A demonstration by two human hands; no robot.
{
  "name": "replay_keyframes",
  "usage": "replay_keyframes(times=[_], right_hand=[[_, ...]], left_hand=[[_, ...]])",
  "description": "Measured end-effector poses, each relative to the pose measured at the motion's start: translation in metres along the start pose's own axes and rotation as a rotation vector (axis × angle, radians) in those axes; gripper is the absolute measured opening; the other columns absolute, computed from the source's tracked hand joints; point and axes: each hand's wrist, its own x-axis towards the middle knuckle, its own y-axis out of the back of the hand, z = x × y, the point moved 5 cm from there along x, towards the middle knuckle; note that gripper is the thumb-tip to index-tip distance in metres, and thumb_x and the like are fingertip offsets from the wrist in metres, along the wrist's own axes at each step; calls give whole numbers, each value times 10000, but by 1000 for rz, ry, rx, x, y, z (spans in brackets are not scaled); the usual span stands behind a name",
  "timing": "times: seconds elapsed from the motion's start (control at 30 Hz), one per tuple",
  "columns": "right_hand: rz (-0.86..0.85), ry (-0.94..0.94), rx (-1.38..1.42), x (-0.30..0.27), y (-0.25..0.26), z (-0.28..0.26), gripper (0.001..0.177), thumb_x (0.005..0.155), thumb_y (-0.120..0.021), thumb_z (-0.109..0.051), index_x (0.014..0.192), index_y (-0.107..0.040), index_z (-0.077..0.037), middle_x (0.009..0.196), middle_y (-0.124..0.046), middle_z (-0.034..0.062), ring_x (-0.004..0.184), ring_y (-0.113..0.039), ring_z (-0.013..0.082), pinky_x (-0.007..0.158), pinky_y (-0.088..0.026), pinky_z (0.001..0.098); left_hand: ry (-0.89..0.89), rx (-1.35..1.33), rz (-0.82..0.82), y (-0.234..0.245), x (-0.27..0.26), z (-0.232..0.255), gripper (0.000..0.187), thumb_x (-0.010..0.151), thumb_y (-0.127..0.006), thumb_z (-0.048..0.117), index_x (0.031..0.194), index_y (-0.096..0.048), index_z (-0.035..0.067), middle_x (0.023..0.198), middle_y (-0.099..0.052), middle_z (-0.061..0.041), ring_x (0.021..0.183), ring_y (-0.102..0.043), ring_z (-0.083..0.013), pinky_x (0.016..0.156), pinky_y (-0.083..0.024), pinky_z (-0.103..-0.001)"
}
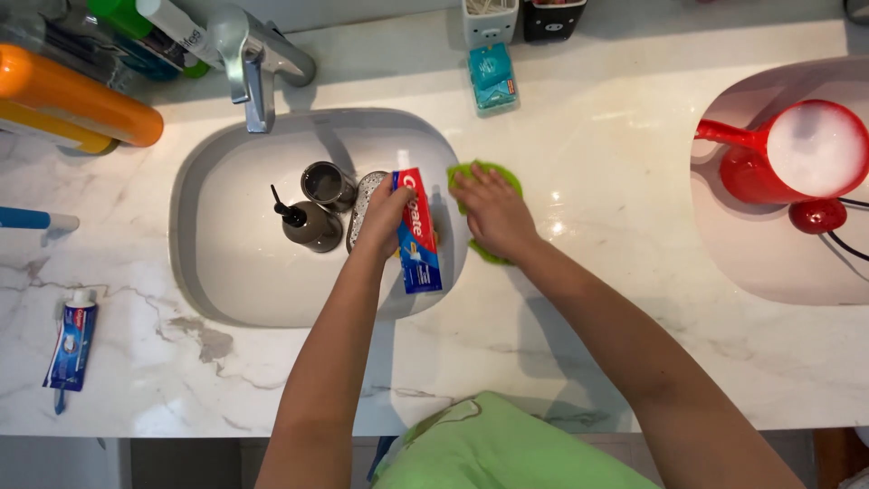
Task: Cleaning the bathroom counter and washing various accessories in the sink.
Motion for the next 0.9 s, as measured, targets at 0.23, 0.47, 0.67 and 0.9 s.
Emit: replay_keyframes(times=[0.23, 0.47, 0.67, 0.9], right_hand=[[67, -620, 323, 55, 48, 33, 538, 887, -783, -423, 1310, -585, -157, 1273, -622, 104, 1128, -637, 314, 989, -515, 456], [273, -716, 121, 110, 56, 90, 1076, 683, -918, -367, 1524, -298, -111, 1328, -502, 242, 1196, -496, 427, 978, -447, 501], [220, -396, 176, 101, 38, 185, 936, 695, -775, -87, 1535, -363, -59, 1407, -509, 249, 1302, -466, 447, 1139, -396, 471], [64, -332, 217, 109, 55, 193, 886, 659, -733, 23, 1503, -485, -83, 1452, -376, 250, 1325, -457, 447, 1146, -420, 421]], left_hand=[[-147, 43, 29, -35, 8, 35, 318, 947, -649, 85, 1252, -576, 36, 978, -693, -68, 824, -699, -143, 726, -601, -307], [-104, -47, 36, -59, 14, 32, 337, 931, -656, 85, 1253, -574, 33, 964, -681, -80, 790, -680, -159, 702, -590, -319], [-48, -38, -44, -79, 29, 35, 327, 935, -650, 91, 1244, -568, 21, 982, -677, -79, 833, -676, -159, 748, -591, -323], [-24, 13, -142, -128, 66, 28, 450, 900, -542, 23, 1350, -530, 10, 1038, -678, -94, 872, -669, -158, 806, -576, -333]])
